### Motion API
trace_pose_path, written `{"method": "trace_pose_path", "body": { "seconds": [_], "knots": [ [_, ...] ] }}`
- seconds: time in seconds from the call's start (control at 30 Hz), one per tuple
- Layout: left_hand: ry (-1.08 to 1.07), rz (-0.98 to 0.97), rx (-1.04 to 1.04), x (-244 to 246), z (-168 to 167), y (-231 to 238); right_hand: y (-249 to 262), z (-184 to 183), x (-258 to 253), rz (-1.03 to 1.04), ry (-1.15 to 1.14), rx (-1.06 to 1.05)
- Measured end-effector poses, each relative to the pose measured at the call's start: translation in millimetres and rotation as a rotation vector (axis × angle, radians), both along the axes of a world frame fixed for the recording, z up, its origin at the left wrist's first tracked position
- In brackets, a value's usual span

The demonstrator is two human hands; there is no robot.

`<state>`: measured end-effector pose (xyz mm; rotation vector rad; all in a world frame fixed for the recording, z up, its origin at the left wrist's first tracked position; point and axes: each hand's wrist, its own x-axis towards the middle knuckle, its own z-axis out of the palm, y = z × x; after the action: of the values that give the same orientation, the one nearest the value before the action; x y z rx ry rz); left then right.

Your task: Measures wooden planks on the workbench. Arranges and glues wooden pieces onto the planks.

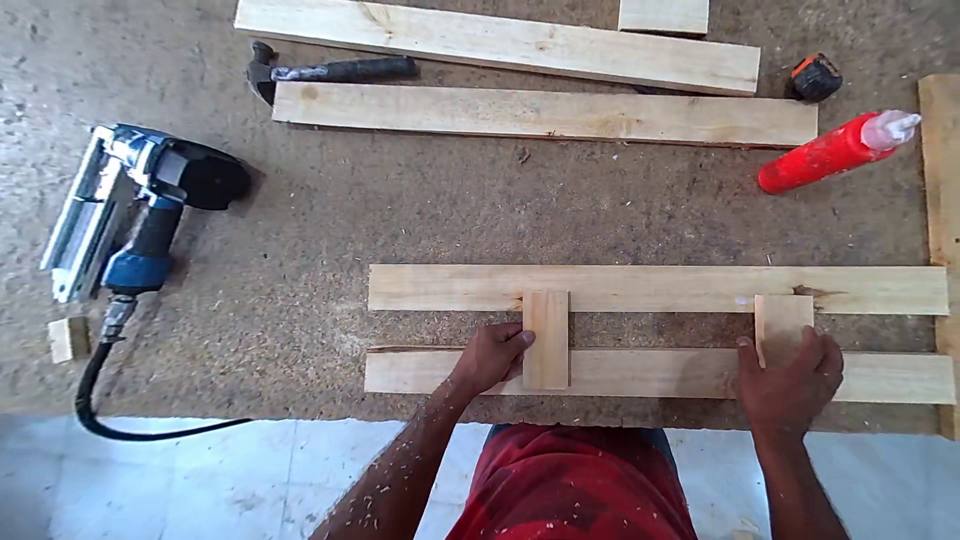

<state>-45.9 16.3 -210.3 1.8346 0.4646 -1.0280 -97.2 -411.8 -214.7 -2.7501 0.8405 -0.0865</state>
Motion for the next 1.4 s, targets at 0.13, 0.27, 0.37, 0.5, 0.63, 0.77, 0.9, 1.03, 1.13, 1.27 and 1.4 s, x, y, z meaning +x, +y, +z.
{"method": "trace_pose_path", "body": {
  "seconds": [0.13, 0.27, 0.37, 0.5, 0.63, 0.77, 0.9, 1.03, 1.13, 1.27, 1.4],
  "knots": [
    [0.005, -0.009, 0.0, 1, 1, 0, 58, 23, 7, 0.267, 0.189, 0.34],
    [0.003, -0.014, -0.018, 1, 0, 1, 144, 20, 19, 0.584, 0.447, 0.625],
    [0.01, -0.024, -0.022, 1, -1, 3, 188, 16, 29, 0.665, 0.56, 0.614],
    [0.017, -0.025, -0.013, 1, 0, 3, 205, 10, 35, 0.652, 0.659, 0.562],
    [0.01, -0.082, -0.009, 1, 1, 4, 201, 8, 33, 0.664, 0.656, 0.605],
    [0.009, -0.101, -0.005, 2, 3, 4, 199, 8, 37, 0.67, 0.682, 0.614],
    [0.016, -0.097, -0.013, 3, 2, 3, 199, 8, 38, 0.672, 0.694, 0.604],
    [-0.001, -0.084, 0.007, 1, 1, 2, 200, 10, 40, 0.653, 0.724, 0.606],
    [-0.013, -0.083, 0.034, 3, 1, -1, 202, 15, 43, 0.632, 0.747, 0.616],
    [-0.021, -0.123, 0.128, -5, 2, 4, 209, 20, 43, 0.625, 0.79, 0.662],
    [-0.126, -0.139, 0.113, -10, 2, -3, 202, 28, 41, 0.616, 0.689, 0.693]
  ]
}}
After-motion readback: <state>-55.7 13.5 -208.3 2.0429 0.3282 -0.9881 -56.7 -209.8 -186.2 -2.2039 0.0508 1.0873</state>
